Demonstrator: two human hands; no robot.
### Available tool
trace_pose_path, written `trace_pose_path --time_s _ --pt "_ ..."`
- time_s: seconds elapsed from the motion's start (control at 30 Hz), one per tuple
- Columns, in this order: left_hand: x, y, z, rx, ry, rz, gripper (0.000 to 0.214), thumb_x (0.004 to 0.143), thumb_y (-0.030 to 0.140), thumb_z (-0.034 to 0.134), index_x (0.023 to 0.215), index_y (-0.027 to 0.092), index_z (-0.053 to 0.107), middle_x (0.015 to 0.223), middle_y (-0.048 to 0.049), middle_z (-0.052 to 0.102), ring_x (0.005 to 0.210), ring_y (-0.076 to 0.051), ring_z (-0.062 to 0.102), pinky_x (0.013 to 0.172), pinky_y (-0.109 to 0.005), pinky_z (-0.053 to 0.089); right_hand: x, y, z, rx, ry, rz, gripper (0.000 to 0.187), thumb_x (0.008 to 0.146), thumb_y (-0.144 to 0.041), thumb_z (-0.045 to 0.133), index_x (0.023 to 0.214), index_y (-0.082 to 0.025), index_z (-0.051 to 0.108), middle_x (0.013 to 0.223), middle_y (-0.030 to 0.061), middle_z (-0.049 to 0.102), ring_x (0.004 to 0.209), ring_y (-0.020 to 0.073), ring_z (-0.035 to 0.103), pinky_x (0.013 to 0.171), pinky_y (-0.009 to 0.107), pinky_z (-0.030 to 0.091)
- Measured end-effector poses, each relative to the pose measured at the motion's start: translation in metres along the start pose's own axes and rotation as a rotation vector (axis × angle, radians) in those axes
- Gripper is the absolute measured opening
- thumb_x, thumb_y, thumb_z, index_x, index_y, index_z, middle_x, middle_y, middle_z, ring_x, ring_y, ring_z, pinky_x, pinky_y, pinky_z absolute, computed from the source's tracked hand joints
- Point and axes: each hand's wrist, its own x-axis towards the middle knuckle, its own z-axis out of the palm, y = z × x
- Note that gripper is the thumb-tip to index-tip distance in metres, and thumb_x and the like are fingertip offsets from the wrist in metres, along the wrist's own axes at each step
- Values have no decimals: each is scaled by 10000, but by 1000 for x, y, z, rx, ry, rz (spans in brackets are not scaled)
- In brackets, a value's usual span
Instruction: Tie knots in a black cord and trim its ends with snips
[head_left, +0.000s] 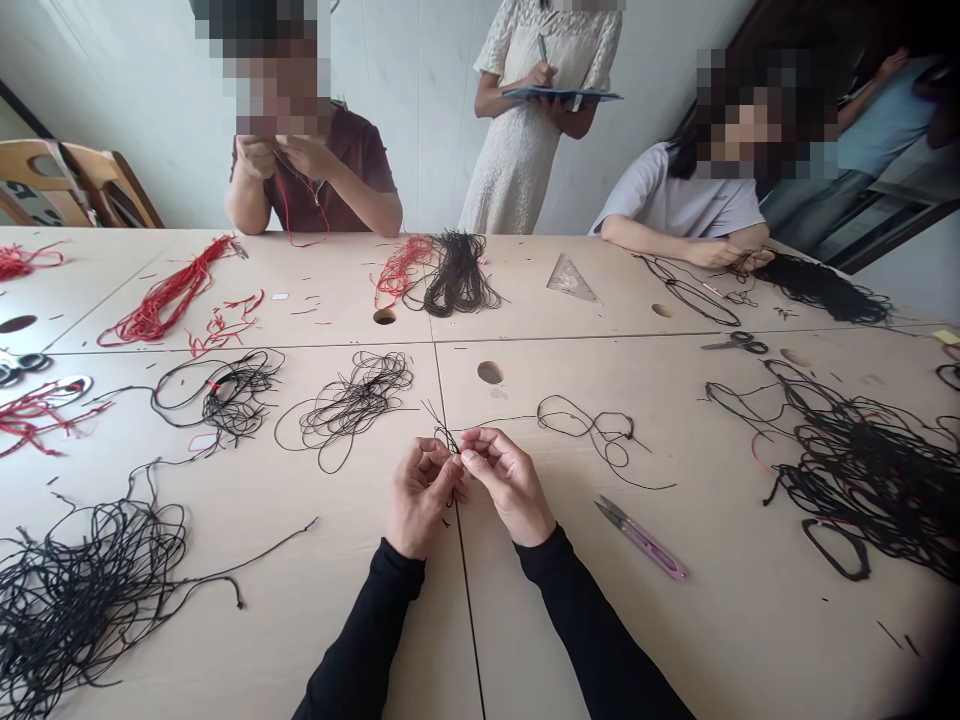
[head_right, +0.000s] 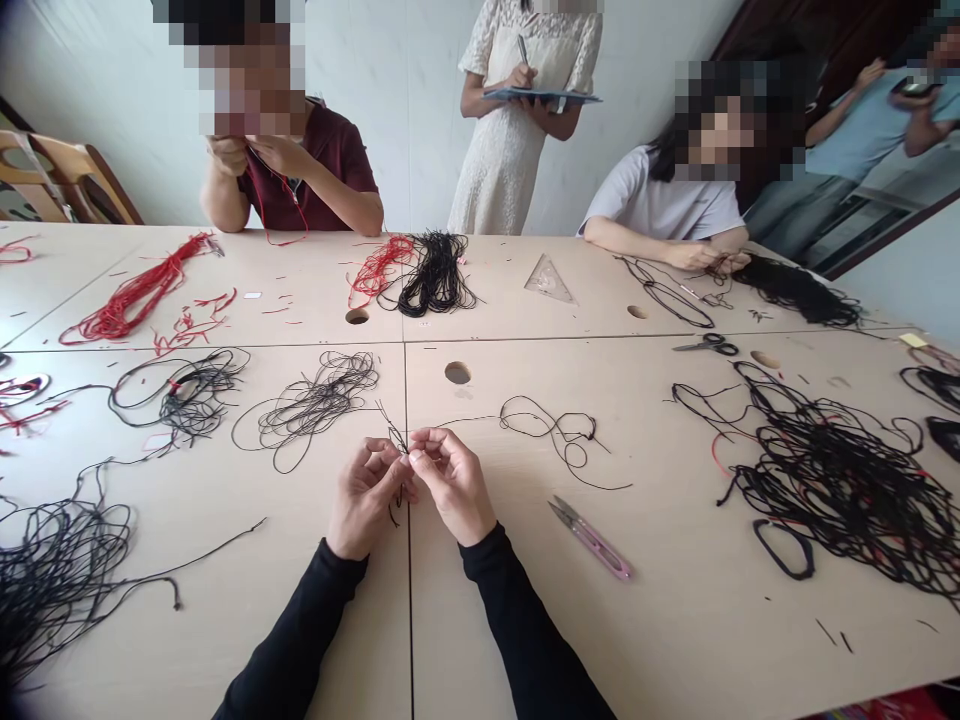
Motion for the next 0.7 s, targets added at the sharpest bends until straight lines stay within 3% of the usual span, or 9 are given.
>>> trace_pose_path --time_s 0.3,0.7 --pt "1 -2 -2 22 15 -35 327 731 404 725 858 158 551 653 15 600 515 -116 585 511 -259 513 1 0 -2 5 -3 8 237 843 -353 622 1018 -194 614 901 33 624 771 142 575 729 283 479" --pt "2 -3 -3 44 38 -13 320 743 415 712 841 147 567 623 4 615 502 -119 581 508 -263 517 1 2 -1 -28 -9 -6 249 840 -367 629 1014 -190 613 914 42 623 785 149 584 738 285 499"
